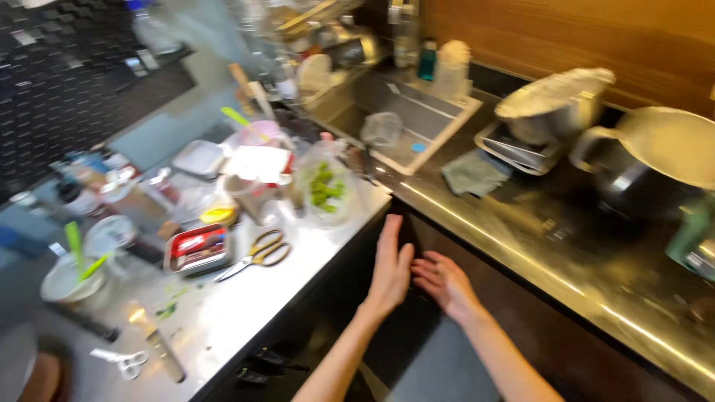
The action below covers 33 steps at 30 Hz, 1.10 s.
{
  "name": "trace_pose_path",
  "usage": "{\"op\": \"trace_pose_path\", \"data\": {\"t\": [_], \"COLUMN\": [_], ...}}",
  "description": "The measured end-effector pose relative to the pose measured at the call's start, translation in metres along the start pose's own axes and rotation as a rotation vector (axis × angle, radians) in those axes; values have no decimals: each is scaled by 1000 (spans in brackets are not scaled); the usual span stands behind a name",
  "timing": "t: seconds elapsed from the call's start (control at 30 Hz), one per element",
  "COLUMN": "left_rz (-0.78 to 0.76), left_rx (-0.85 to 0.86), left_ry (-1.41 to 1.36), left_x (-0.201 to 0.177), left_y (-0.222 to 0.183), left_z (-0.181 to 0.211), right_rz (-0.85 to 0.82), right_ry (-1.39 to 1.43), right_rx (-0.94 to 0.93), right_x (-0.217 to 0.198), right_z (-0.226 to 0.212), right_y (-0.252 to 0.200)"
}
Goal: The person organizes and cleans dessert preparation items by discarding scraps into a bin, washing a plastic cup and spatula at a sink, and handling a tray of strawberries and a product box.
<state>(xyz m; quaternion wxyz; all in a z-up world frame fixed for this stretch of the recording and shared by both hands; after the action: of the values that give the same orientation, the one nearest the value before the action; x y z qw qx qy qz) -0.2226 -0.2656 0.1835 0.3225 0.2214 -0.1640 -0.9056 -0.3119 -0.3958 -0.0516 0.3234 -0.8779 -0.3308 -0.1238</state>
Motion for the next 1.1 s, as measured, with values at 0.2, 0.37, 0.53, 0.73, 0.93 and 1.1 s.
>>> {"op": "trace_pose_path", "data": {"t": [0.2, 0.37, 0.53, 0.73, 0.93, 1.1], "left_rz": [273, 618, 854, 364, 359, 593], "left_rx": [187, 288, -712, -1030, -999, -1025], "left_ry": [-15, 505, 1010, 754, 772, 382], "left_x": [-169, -353, -532, -584, -578, -545], "left_y": [30, 29, -98, -159, -181, -265], "left_z": [-7, -110, -272, -456, -343, -241], "right_rz": [-316, -585, -639, -565, -643, -796], "right_ry": [93, -120, -1350, -1834, -1935, -2244], "right_rx": [293, 405, -448, -670, -824, -1197], "right_x": [226, 415, 493, 535, 574, 578], "right_z": [32, 80, 99, 166, 150, 198], "right_y": [38, 11, 53, 142, 122, 149]}}
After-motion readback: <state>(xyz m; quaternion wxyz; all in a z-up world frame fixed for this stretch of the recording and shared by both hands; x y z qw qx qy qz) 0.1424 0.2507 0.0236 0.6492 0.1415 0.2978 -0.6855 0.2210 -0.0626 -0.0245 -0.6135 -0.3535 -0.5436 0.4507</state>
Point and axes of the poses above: each hand's wrist, its own y-axis towards the middle knuckle, its own x-axis out of the palm, z = x × y, the point moved 9 cm from there along y, towards the middle knuckle, and after that the axes turned 7 degrees about x, right-handed, at the moved point
